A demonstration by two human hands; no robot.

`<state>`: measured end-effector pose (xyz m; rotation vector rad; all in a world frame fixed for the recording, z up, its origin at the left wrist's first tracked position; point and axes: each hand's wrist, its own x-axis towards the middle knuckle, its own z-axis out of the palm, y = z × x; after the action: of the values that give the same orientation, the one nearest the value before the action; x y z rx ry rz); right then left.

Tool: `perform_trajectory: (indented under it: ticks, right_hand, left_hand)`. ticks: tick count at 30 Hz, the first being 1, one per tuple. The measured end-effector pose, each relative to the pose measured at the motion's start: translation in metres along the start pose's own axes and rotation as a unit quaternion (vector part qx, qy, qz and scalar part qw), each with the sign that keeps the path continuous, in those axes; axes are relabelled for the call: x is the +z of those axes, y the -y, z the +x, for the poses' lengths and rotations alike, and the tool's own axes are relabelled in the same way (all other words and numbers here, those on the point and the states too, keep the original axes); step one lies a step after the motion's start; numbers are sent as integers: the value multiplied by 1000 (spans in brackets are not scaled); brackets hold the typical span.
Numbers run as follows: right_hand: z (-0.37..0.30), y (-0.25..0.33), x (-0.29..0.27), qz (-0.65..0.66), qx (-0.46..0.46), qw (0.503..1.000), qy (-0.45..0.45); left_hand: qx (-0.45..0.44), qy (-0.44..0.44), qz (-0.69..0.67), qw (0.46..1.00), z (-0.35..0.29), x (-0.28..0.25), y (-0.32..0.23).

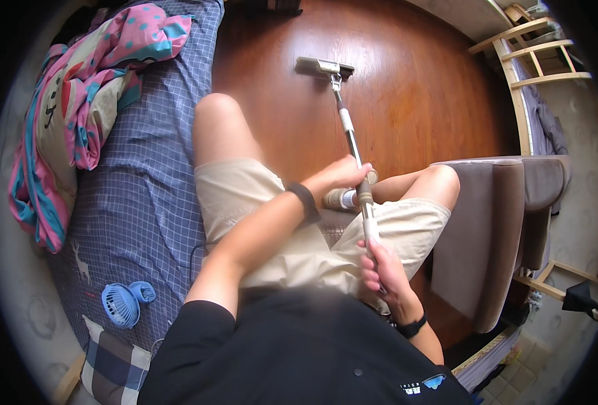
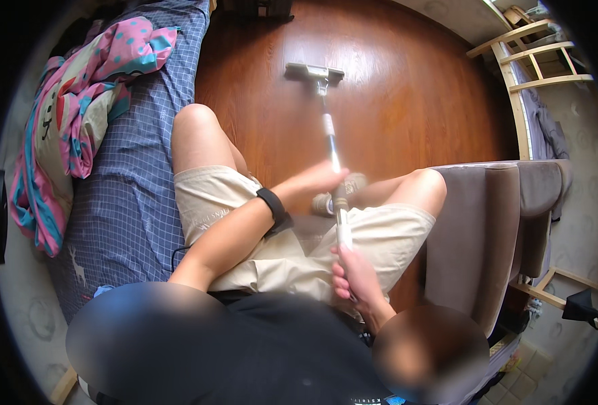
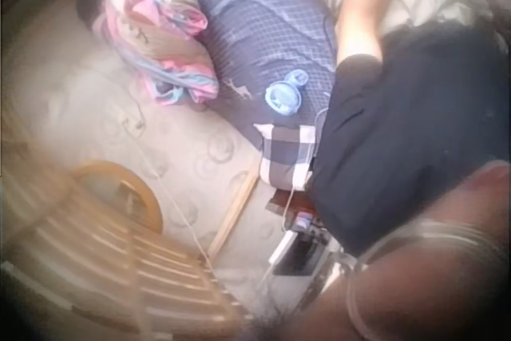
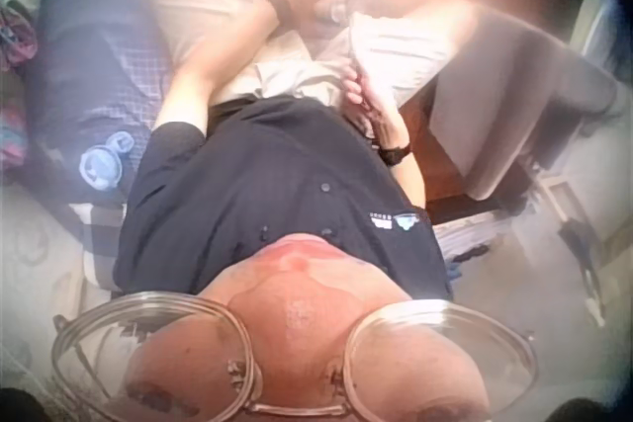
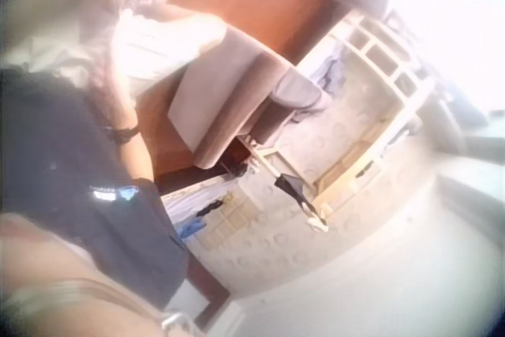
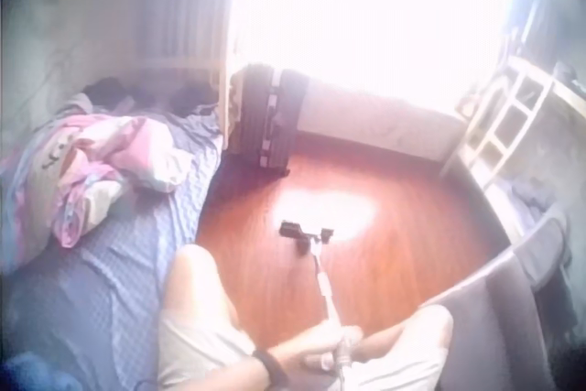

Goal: The person cleans the wooden floor in a room by pushing and pulling the head of a vacuum cleaner over the surface while seated.

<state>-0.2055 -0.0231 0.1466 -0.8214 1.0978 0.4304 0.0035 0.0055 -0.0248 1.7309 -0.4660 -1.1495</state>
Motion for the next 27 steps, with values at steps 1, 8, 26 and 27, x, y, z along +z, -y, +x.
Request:
perform_trajectory:
  ticks: [1, 8, 26, 27]
  right_hand:
    - [14, 8, 8, -19, -19, 1000, 6]
    - [161, 85, 6, -16, -122, 990, 72]
    - [185, 86, -8, -9, -117, 990, 78]
    - [185, 86, -6, -10, -117, 990, 80]
  left_hand:
    - [-3, -29, 53, 998, 8, -12, -3]
    - [367, -275, 88, 884, -123, -58, -125]
    - [779, -170, -105, 594, -250, 9, -214]
    - [772, -156, -113, 605, -253, 9, -214]
